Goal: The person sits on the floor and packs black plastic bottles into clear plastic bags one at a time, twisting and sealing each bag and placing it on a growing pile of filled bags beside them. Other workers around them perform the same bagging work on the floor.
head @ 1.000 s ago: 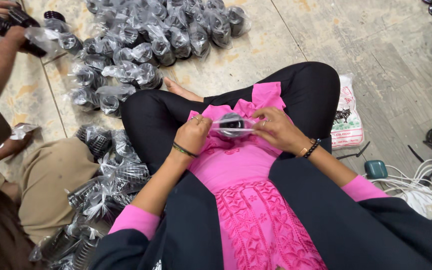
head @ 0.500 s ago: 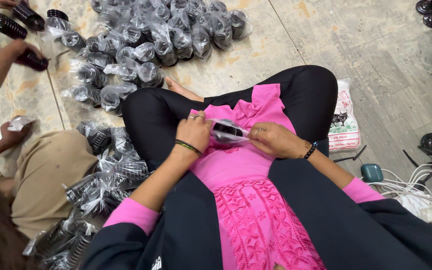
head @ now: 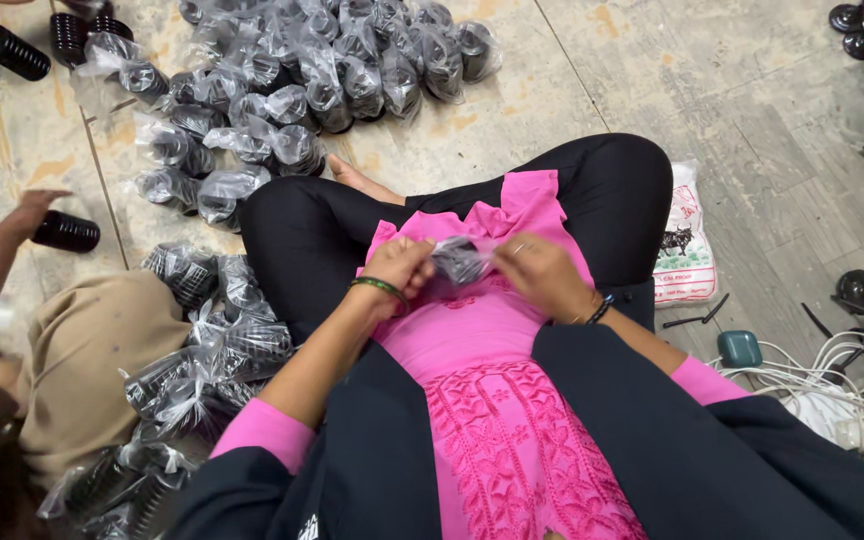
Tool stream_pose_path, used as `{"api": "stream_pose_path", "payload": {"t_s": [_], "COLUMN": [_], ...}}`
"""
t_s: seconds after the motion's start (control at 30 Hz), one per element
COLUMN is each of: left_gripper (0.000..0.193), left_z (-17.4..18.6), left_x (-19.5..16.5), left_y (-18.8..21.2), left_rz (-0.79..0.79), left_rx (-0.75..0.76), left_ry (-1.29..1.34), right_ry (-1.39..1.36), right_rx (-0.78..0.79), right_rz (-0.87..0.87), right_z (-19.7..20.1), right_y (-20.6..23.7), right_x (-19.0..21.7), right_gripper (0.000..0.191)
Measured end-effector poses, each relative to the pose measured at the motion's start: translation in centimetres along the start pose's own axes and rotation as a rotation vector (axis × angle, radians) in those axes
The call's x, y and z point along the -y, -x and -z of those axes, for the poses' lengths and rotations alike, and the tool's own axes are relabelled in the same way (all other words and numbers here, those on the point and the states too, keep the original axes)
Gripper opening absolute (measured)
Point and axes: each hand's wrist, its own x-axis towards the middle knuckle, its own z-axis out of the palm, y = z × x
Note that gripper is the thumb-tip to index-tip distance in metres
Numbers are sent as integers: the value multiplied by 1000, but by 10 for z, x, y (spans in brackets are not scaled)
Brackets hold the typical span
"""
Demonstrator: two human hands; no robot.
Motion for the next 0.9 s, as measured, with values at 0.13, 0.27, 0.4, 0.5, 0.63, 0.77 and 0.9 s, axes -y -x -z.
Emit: {"api": "stream_pose_path", "payload": {"t_s": [0.13,0.27,0.4,0.5,0.63,0.77,0.9], "left_gripper": [17,31,25,25,29,26,28], "left_z": [-18,-28,-32,-34,-25,-22,-24], "left_x": [8,14,22,28,34,37,31], "left_y": [-13,-9,-2,5,11,0,-18], "left_rz": [324,110,7,-185,-296,-242,-235], "left_rx": [146,294,276,302,368,256,271], "left_ry": [446,402,168,-5,-242,-67,20], "right_ry": [-9,-10,-159,-210,-62,-200,-415], "right_rx": [252,142,19,-33,-294,-133,131], "right_rz": [245,283,109,-113,-242,-251,-59], "right_z": [-10,-6,-9,-22,-3,7,-13], "right_y": [-4,-21,-19,-8,-13,-15,-21], "right_x": [16,18,9,0,-34,-34,-13], "right_gripper": [17,10,11,4,7,7,25]}}
